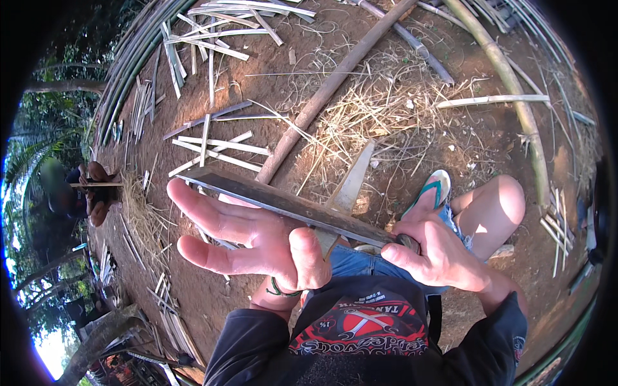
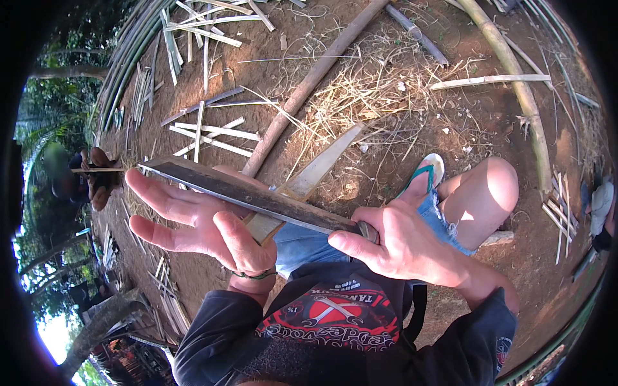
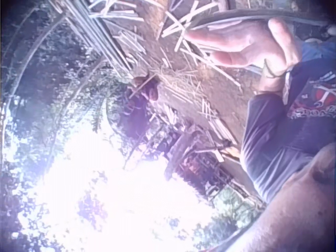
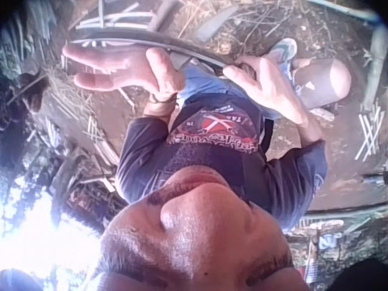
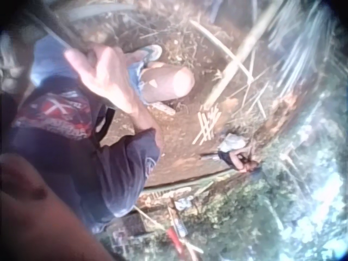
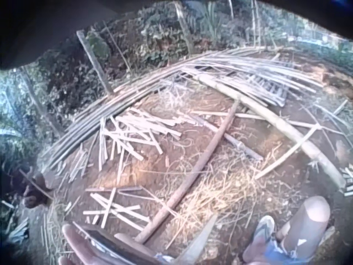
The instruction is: The person sits on the ground and uses a machete to split and shape a piece of bamboo. They repeatedly strike the bamboo to split it into thinner strips and then shave the edges to smooth them.
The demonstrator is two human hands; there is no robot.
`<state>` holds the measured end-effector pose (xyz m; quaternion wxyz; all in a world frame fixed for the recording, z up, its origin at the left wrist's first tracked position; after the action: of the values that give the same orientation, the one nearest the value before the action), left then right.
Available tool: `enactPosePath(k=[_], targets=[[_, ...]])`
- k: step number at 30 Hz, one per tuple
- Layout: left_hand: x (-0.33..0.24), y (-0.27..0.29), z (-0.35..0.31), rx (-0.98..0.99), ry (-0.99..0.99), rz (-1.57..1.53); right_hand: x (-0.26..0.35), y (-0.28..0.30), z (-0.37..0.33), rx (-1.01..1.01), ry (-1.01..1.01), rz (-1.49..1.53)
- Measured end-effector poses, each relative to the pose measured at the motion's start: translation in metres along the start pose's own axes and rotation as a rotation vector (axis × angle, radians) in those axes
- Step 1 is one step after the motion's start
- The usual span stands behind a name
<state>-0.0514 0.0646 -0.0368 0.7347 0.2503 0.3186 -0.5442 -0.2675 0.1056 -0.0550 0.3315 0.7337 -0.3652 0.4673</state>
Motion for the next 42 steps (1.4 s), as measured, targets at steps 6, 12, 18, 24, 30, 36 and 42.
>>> enactPosePath(k=[6, 12, 18, 24, 30, 36, 42], targets=[[-0.003, 0.002, 0.000, 0.074, -0.062, 0.034, 0.005, 0.000, 0.000, 0.005, 0.024, -0.039], [-0.004, -0.003, -0.005, 0.055, 0.002, -0.006, 0.001, -0.001, 0.002, -0.005, 0.056, -0.066], [-0.002, -0.007, -0.013, 0.032, 0.000, -0.270, 0.001, -0.003, 0.006, -0.023, 0.146, -0.045], [0.009, -0.001, -0.014, 0.161, -0.209, -0.097, 0.002, 0.001, 0.011, -0.084, 0.097, -0.140], [0.006, 0.001, -0.015, -0.072, -0.226, -0.051, -0.010, 0.002, 0.009, -0.108, 0.016, -0.003], [0.006, -0.007, -0.007, 0.081, -0.334, -0.056, -0.025, 0.002, 0.014, -0.069, 0.067, -0.085], [0.008, -0.020, -0.013, -0.104, -0.316, -0.190, -0.023, 0.006, 0.016, 0.013, 0.104, -0.062]])
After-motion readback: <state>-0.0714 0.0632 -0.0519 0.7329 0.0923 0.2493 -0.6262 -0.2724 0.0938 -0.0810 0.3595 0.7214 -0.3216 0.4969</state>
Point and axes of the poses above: each hand's wrist, its own z-axis towards the middle knuckle, its own y-axis out of the back of the hand, x = y × z, the point moved 2 cm from there along z, towards the middle knuckle, and after that the axes turned 8 degrees about z, right-handed, at the moved point
